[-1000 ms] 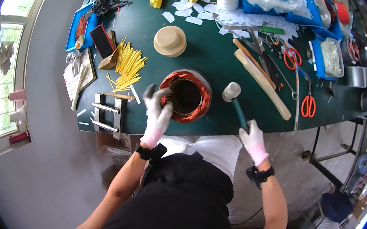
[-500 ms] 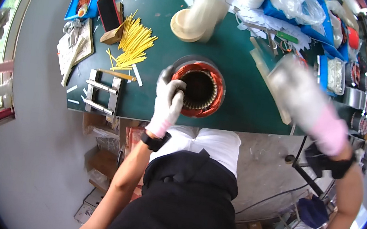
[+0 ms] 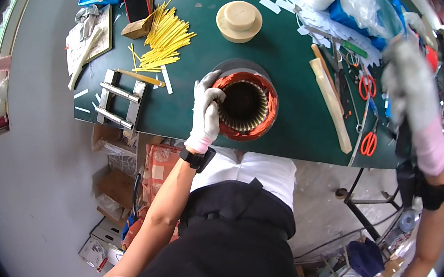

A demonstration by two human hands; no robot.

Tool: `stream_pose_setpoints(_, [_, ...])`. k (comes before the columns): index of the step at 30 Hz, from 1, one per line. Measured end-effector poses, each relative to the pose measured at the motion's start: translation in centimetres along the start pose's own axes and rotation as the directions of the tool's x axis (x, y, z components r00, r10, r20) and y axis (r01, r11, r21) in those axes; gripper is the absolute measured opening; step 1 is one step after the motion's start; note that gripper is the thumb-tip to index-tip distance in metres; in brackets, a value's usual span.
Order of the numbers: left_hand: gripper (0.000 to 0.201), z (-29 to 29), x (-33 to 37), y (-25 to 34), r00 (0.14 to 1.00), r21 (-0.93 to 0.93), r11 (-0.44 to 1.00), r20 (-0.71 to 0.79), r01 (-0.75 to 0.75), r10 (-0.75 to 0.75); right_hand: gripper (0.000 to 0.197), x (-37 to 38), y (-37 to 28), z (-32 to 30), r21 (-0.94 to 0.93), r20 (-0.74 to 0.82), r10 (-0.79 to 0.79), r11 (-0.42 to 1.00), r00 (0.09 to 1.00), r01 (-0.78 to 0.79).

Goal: Assembling a motor stator by inserting insulation paper and shaping the coils using a mallet and blocks.

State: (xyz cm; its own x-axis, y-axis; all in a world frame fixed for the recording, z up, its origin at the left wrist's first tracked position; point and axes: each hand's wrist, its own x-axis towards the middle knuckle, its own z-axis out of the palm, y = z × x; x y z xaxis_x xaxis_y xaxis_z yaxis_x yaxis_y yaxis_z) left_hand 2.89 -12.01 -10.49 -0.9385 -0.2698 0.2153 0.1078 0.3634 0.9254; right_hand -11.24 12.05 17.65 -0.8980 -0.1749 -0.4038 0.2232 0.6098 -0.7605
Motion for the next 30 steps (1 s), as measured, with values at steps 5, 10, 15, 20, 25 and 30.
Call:
stream_pose_setpoints(5, [0.015,0.5,1.8,-0.3,0.995,-0.073,0.996,0.075,-0.056,0.061,0.022,-1.6,9.7,3.4,-0.037,0.213,-0.033,0.998,0.976,0.042])
stream_pose_setpoints(10, [0.022,-1.8,-0.5,-0.1,0.997,0.152,0.986,-0.023,-0.07,0.075,0.014,0.9,5.8,1.9,-0.047,0.387,0.184,0.982,0.903,-0.181])
stream_pose_setpoints(15, [0.019,1.2,-0.9,-0.3,0.976,0.042,0.992,-0.176,-0.119,0.125,0.039,2.5,14.7,-0.6,0.304,-0.116,0.168,0.944,0.979,-0.126])
stream_pose_setpoints(20, [0.023,1.1,1.2,0.1,0.981,0.086,0.992,-0.16,-0.096,0.109,0.032,-0.1,4.8,4.4,-0.481,0.603,0.116,0.843,0.789,0.243])
stream_pose_setpoints(25, [0.022,1.4,-0.6,-0.2,0.965,0.105,0.974,-0.149,-0.199,0.214,0.02,3.0,3.8,-2.5,0.204,0.026,-0.243,0.951,0.97,0.233])
stream_pose_setpoints(30, [0.02,-0.2,0.3,-1.2,0.977,0.135,0.982,-0.148,-0.135,0.155,0.027,-0.6,10.4,7.1,-0.393,0.394,0.142,0.919,0.908,0.027])
